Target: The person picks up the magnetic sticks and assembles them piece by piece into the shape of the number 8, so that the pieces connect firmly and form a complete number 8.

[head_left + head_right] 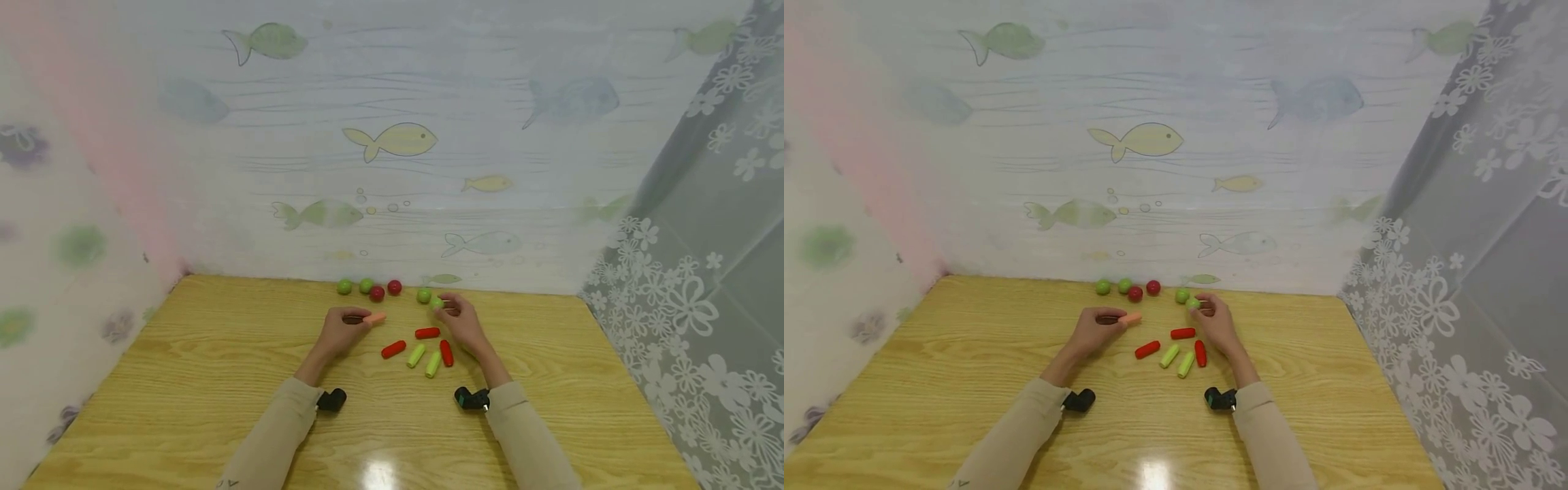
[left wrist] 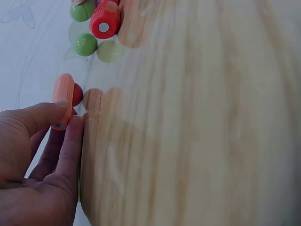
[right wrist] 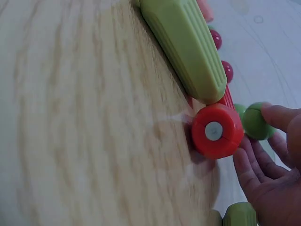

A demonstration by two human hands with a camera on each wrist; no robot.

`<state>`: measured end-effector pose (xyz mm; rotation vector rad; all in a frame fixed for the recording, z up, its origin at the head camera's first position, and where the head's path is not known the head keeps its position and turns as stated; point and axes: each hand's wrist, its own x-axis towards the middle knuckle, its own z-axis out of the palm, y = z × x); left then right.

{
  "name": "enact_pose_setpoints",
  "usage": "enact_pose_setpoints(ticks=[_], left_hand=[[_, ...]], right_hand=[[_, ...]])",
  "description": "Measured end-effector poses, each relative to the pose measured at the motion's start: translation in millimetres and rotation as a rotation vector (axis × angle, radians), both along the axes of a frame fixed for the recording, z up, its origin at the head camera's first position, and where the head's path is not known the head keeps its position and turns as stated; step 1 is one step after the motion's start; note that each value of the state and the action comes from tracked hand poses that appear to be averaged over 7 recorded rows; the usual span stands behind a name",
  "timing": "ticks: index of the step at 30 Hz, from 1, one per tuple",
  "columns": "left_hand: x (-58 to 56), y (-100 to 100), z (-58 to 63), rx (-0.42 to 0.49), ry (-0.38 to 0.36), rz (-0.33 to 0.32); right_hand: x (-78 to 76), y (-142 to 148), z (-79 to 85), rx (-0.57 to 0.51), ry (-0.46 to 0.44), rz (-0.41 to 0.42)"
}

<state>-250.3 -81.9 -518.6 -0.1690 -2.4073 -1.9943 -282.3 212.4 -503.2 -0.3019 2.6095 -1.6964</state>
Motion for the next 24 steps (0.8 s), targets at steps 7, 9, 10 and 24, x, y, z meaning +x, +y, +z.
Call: enact_pose_setpoints(ticks=[7,9,10,24], left_hand=[[-5.8,6.5,-4.3,0.019,0.007,-0.004],[-7.1,9.5,-4.8,0.028,0.013,-0.004],[-9.9,9.7,-4.7,0.031,0.013,-0.007],[-46.6,16.4,-2.5,0.081,0.015,-0.057]], right_hand=[[1.1,-9.1,4.8,-0.007,-0.037,0.054],[0.5,-13.0,5.9,-0.007,-0.046,0.067],[-1.2,-16.2,6.4,-0.003,-0.05,0.07],[-29.3,-37.8,-3.3,0.013,-0.166,0.101]])
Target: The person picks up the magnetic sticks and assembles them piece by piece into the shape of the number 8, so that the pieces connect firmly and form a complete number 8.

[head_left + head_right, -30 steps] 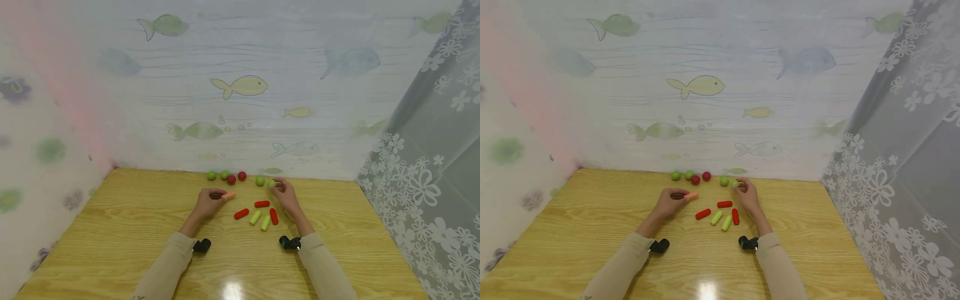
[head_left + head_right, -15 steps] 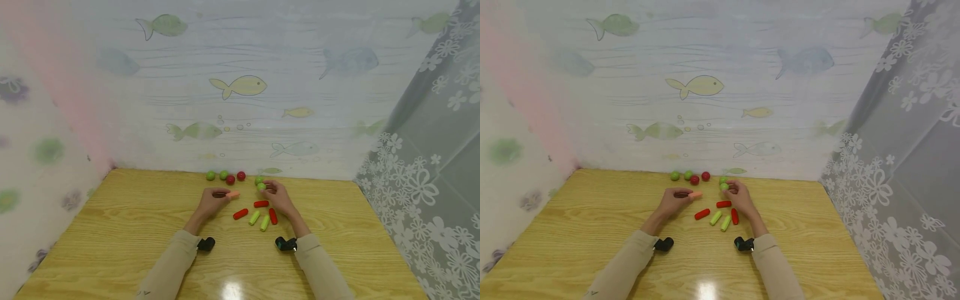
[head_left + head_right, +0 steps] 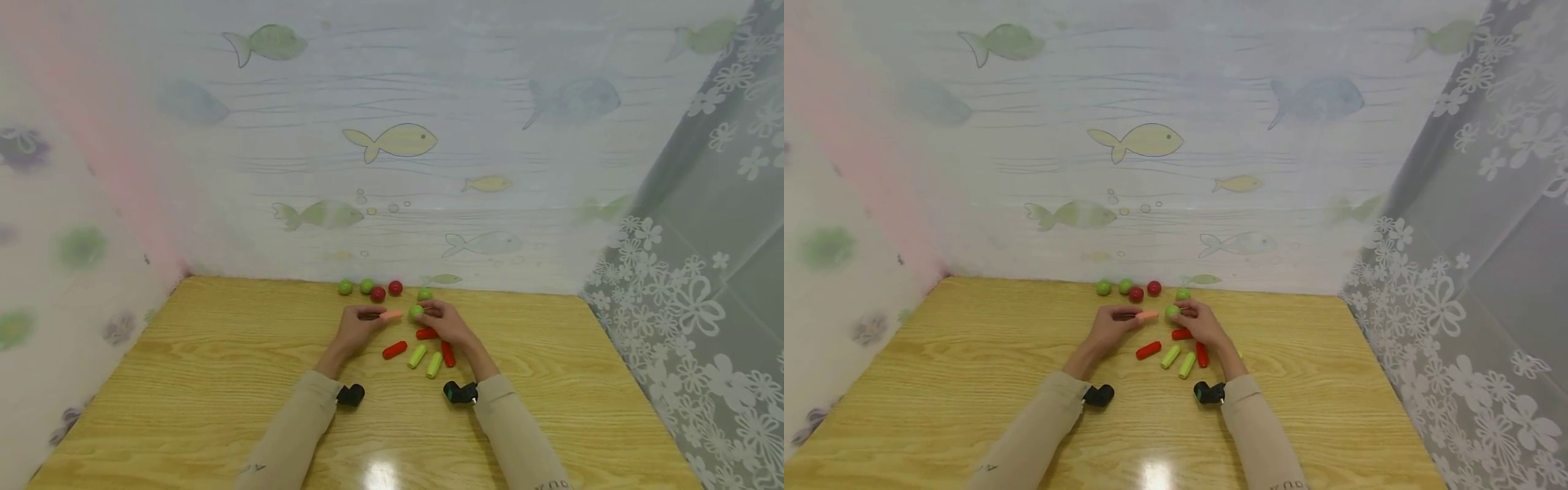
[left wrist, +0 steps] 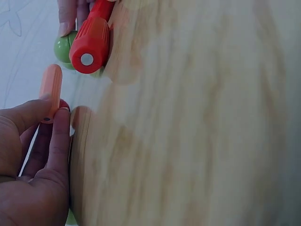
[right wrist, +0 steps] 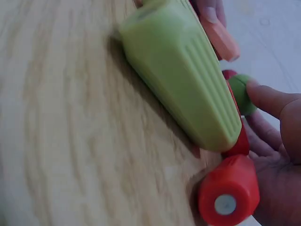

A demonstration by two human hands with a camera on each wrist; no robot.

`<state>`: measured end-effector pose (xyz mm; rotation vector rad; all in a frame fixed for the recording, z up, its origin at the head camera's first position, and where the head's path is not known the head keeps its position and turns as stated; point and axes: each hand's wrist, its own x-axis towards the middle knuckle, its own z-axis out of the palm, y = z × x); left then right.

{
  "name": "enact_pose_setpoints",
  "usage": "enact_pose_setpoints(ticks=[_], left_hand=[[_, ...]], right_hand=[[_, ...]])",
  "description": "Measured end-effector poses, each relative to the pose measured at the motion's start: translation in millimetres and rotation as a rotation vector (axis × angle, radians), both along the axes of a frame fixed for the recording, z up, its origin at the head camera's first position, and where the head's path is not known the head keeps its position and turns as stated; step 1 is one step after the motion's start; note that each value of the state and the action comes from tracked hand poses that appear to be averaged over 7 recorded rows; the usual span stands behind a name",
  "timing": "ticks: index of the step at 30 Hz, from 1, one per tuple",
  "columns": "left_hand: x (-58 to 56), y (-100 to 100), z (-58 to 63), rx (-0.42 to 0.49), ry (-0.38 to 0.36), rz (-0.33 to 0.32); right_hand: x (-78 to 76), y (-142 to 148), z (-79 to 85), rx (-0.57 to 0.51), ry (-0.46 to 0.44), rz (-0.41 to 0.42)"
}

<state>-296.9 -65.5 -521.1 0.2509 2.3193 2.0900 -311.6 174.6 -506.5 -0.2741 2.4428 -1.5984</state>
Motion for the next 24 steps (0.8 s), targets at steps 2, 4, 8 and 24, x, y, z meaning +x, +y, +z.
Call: enact_pose_setpoints(ticks=[2,4,8,24], left_hand=[[-4.8,1.0,-0.6,0.006,-0.009,0.003],[-10.0,1.5,-1.0,0.012,-0.015,0.005],[-19.8,0.5,-1.5,0.018,-0.001,0.002],[-20.4,3.8,-0.2,0.037,0.005,0.012]], right_hand=[[-3.7,1.3,-2.3,-0.043,-0.036,-0.008],[-7.1,2.4,-4.0,-0.078,-0.053,-0.012],[-13.7,2.0,-6.3,-0.109,-0.035,-0.015],[-8.3,0.0,-2.1,-0.093,0.0,0.016]])
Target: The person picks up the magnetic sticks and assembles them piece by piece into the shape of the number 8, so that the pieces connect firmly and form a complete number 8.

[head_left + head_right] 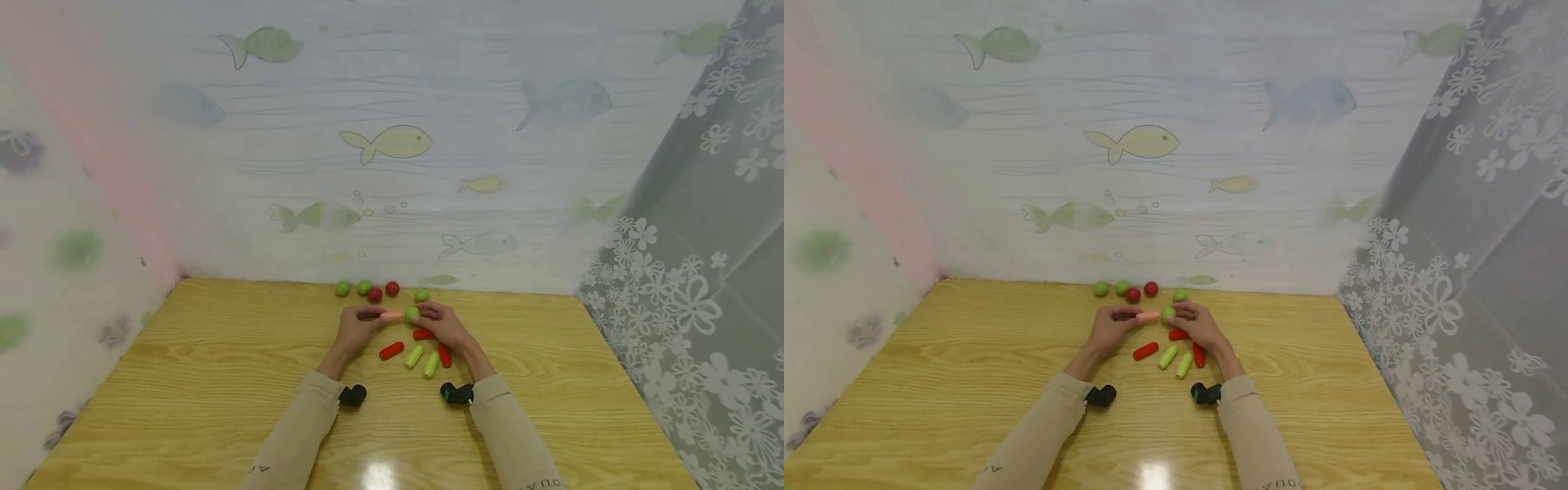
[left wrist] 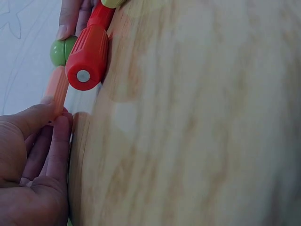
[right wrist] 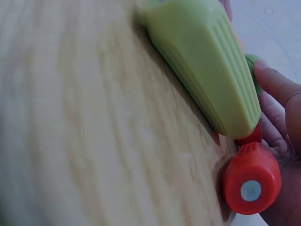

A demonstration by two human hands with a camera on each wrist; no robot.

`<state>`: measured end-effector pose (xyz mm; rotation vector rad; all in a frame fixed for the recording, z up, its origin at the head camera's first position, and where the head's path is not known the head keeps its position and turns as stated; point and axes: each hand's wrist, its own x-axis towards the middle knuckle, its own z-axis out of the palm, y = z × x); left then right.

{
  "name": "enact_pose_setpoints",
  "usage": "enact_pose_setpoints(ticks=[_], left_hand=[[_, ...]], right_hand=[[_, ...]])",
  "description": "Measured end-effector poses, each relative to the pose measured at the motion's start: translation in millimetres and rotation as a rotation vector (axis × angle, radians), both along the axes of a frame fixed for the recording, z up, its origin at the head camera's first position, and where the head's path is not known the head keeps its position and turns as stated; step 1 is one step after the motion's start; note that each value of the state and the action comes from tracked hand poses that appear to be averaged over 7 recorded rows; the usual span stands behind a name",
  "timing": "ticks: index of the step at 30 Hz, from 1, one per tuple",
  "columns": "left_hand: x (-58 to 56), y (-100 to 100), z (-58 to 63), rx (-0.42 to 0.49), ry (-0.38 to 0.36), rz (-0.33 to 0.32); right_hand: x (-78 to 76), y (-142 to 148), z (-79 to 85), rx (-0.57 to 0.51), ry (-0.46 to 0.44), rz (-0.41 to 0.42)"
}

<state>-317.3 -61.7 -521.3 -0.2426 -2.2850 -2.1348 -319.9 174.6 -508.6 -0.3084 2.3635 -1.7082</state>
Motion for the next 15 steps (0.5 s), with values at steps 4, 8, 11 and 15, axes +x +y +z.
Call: enact_pose_setpoints(ticks=[4,8,11,15], left_hand=[[-0.8,0.2,0.0,-0.008,0.005,-0.004],[-1.3,0.3,0.6,-0.011,0.011,-0.009],[-0.9,0.6,1.2,-0.016,0.01,-0.003],[0.4,0.7,0.5,-0.029,0.005,0.0]], right_hand=[[0.3,-3.1,0.3,0.004,-0.007,-0.019],[0.3,-3.9,0.0,-0.01,0.004,-0.033],[0.3,-3.4,-0.4,-0.006,0.008,-0.042],[2.2,-2.7,-1.3,0.006,0.012,-0.048]])
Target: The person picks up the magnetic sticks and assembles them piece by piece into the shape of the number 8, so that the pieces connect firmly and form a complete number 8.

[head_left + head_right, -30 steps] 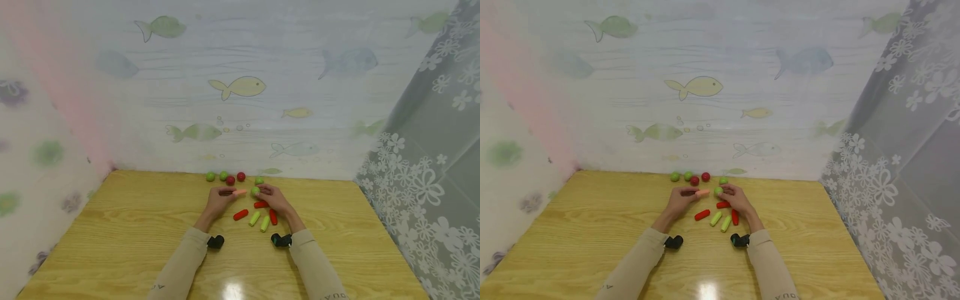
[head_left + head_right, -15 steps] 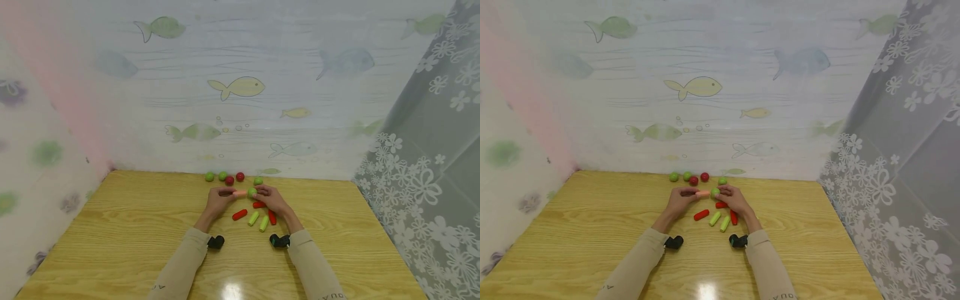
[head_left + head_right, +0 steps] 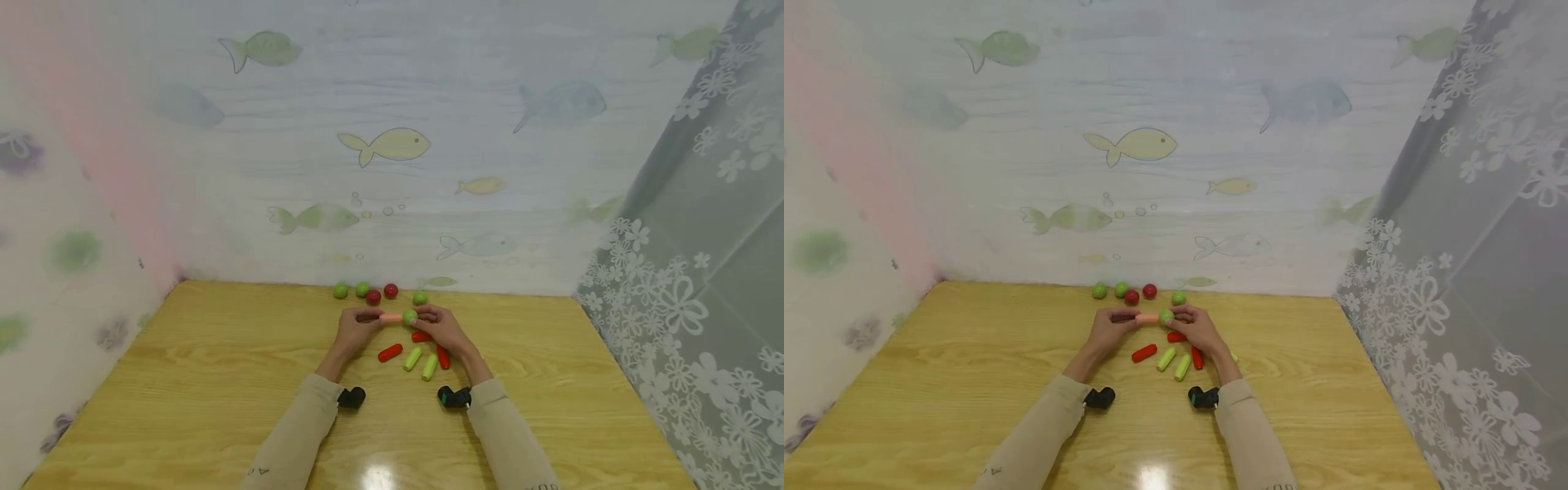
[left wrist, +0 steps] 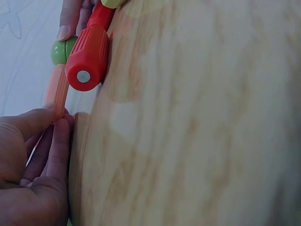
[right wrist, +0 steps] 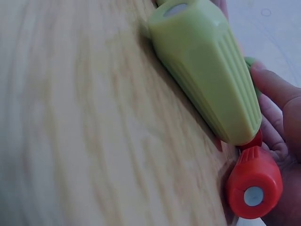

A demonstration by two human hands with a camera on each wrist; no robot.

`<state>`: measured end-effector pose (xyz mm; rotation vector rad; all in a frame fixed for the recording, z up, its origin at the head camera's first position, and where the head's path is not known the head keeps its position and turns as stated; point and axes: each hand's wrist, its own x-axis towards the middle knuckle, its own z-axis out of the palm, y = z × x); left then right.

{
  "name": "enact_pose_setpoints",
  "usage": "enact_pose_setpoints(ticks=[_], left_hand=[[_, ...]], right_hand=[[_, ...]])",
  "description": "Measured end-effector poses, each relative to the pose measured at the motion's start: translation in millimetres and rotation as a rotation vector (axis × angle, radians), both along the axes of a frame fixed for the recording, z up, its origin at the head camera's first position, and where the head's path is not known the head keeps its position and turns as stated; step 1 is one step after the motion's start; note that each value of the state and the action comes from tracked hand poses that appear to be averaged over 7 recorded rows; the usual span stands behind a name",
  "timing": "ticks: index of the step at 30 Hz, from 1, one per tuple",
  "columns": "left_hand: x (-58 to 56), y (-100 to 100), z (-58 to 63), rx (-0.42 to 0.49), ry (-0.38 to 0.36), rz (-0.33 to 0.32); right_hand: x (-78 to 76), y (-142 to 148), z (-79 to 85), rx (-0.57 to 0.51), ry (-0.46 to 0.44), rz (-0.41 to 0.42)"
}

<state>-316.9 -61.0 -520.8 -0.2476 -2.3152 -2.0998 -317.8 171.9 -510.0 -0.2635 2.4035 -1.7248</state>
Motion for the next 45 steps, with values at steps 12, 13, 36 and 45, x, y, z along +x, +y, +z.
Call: enact_pose_setpoints(ticks=[12,13,36,45], left_hand=[[-40.8,7.7,10.7,-0.016,0.056,-0.06],[-44.0,8.5,12.1,-0.018,0.055,-0.067],[-57.1,-16.3,14.2,0.082,-0.062,-0.064],[-67.5,-47.6,18.0,0.13,-0.083,-0.002]], right_hand=[[-23.9,6.5,4.0,-0.058,0.017,-0.063],[-26.4,7.4,4.5,-0.055,0.019,-0.073],[-13.9,4.4,33.7,-0.06,0.02,-0.053],[-31.9,9.6,4.2,-0.044,0.03,-0.103]])
